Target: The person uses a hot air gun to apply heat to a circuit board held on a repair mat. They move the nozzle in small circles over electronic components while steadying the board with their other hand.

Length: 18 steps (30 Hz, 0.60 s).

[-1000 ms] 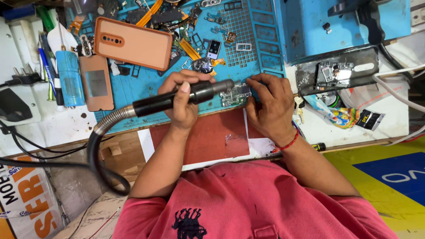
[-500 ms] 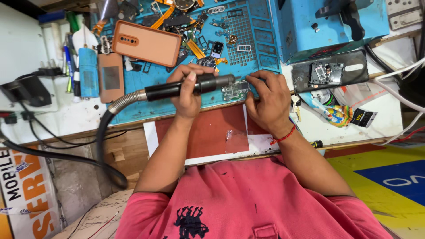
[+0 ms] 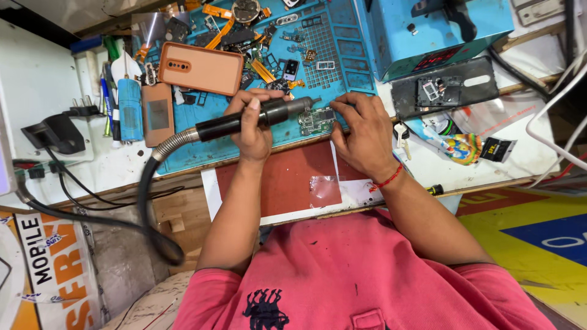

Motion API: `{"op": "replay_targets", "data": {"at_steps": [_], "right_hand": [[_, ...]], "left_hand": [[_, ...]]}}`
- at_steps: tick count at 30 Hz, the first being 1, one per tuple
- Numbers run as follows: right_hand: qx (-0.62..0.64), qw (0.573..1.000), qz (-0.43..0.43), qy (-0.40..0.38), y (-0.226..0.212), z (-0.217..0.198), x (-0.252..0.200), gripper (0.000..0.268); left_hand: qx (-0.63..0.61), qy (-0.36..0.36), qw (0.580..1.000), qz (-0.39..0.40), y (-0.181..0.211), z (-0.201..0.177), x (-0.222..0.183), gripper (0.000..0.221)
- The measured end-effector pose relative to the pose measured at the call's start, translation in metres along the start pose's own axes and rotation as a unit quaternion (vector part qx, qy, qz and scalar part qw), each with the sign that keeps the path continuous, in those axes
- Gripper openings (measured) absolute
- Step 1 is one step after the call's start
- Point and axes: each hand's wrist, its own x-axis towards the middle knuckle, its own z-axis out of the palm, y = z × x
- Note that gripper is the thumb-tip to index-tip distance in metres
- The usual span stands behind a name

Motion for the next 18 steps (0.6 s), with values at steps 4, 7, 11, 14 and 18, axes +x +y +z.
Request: {"op": "replay_targets", "data": {"at_steps": [4, 7, 11, 14, 18], "right_hand": [[-0.009, 1.000, 0.013, -0.013, 0.000, 0.001, 0.002, 0.037], [-0.013, 1.000, 0.019, -0.018, -0.001, 0.002, 0.004, 0.040], [-0.029, 0.999, 0.027, -0.025, -0.003, 0.004, 0.007, 0.042], [-0.041, 0.999, 0.023, -0.026, -0.002, 0.007, 0.009, 0.041], [-0.042, 0.999, 0.020, -0.022, 0.001, 0.010, 0.005, 0.040]], "left_hand": [[0.002, -0.086, 0.996, -0.003, 0.003, -0.002, -0.004, 0.027], [0.010, -0.061, 0.998, -0.008, 0.002, -0.002, -0.005, 0.025], [-0.013, -0.083, 0.996, -0.013, 0.007, -0.004, -0.005, 0.024], [-0.020, -0.043, 0.999, -0.021, 0.006, -0.001, -0.005, 0.025], [-0.042, -0.022, 0.999, -0.023, 0.006, -0.003, -0.006, 0.025]]}}
